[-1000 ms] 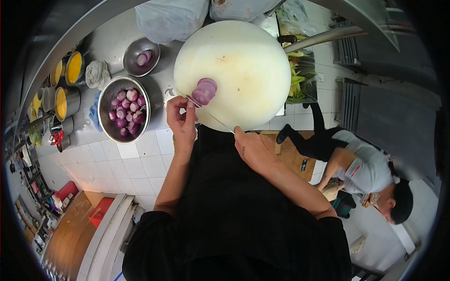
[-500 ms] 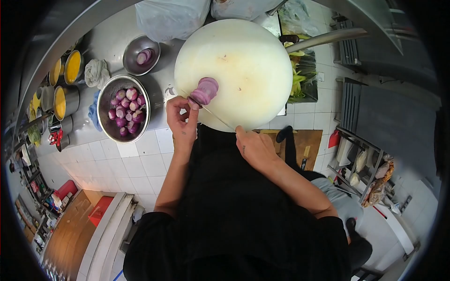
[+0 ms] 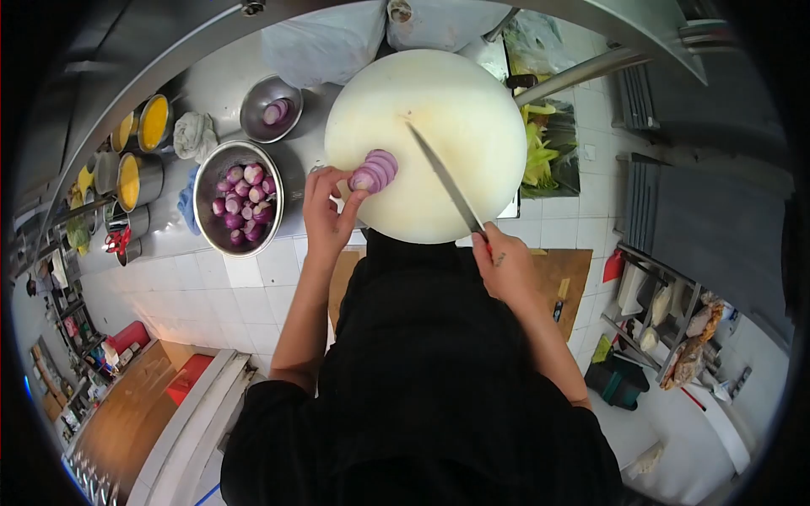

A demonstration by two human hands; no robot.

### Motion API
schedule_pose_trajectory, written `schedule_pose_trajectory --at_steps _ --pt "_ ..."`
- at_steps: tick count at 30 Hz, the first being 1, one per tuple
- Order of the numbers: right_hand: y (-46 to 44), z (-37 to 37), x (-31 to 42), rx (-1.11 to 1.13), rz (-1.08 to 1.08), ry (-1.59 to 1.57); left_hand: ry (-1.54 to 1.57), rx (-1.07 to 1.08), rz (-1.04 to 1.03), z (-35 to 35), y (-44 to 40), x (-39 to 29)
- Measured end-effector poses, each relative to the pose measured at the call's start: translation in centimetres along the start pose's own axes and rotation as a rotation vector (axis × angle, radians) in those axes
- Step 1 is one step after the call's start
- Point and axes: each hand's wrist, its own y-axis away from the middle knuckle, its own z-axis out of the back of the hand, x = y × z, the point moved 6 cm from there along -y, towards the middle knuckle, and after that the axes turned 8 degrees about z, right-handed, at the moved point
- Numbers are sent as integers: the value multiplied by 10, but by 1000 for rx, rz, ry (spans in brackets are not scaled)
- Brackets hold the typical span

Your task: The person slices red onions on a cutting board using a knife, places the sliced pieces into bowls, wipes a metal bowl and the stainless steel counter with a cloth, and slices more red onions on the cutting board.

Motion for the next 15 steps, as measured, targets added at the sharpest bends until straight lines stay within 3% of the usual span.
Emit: schedule_pose_trajectory --at_steps 3,5,6,7,10,15 --pt "4 2 -23 -77 -22 -34 -194 121 -161 8 -31 -17" --pt "5 3 -34 -110 -63 -49 -299 447 -369 -2 -49 -34" --pt "5 6 -33 -106 -109 -64 -281 613 -347 -8 -60 -30" --pt "5 5 -34 -112 -97 -65 -287 603 -353 -8 -69 -32" --pt "1 -5 -47 -134 -32 -49 -458 847 -370 -29 -75 -47" --pt "-5 -14 -55 -197 -9 -103 -429 822 -405 -41 -63 -32"
